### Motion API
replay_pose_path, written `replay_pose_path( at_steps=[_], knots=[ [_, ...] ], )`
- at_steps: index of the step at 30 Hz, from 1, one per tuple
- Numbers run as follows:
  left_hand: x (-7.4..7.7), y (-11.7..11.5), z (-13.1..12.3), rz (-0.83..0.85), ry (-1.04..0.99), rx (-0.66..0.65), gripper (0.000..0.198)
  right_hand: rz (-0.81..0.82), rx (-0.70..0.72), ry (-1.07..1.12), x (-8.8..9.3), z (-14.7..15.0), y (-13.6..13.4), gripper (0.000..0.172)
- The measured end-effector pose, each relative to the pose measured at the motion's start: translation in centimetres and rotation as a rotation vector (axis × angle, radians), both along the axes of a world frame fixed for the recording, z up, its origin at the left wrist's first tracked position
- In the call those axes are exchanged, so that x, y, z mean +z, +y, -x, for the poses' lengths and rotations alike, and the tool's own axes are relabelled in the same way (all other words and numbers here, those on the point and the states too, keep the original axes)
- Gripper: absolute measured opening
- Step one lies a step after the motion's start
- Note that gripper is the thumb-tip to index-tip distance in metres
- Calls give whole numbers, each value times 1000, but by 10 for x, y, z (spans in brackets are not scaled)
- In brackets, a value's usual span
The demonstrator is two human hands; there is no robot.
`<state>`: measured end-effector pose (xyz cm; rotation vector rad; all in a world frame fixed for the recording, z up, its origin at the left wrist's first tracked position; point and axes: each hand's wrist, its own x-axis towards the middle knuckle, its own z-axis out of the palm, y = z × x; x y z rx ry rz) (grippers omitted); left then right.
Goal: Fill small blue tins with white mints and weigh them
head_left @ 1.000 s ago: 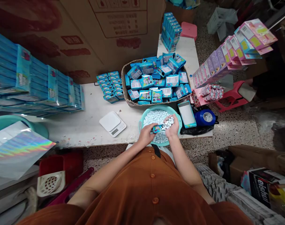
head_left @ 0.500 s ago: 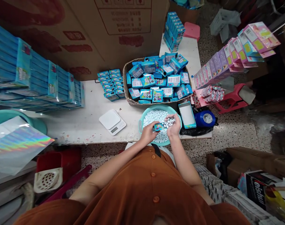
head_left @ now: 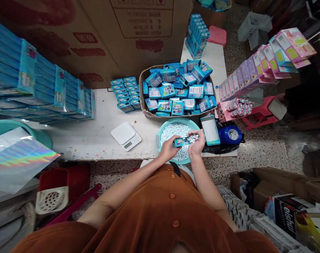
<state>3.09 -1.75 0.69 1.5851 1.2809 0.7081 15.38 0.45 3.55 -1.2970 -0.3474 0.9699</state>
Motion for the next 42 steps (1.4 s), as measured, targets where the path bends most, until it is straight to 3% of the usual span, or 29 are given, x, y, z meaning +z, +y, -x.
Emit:
replay_pose_path(
  at_steps=[12, 16, 21, 26, 29, 34, 42],
  knots=[
    [-3, -2, -4, -18, -55, -4, 38, -28, -50, 19, 3, 2, -1, 38],
    [-12, -1, -5, -10, -8, -21, 36, 24, -84, 45, -11, 0, 3, 43],
    [-19, -1, -3, 64, 89, -55, 34, 150, -84, 304, -31, -15, 5, 46],
    [-15, -5, 1, 5, 5, -21, 36, 183, -29, 555, -43, -42, -2, 44],
    [-24, -3, 1, 8, -23, 32, 34, 215, -48, 612, -54, -55, -9, 39],
    [-45, 1, 1, 23, -2, -11, 32, 335, -60, 603, -71, -65, -25, 35],
    [-54, 2, -7, -4, 23, -57, 36, 430, -104, 359, -87, -65, -37, 23]
  ],
)
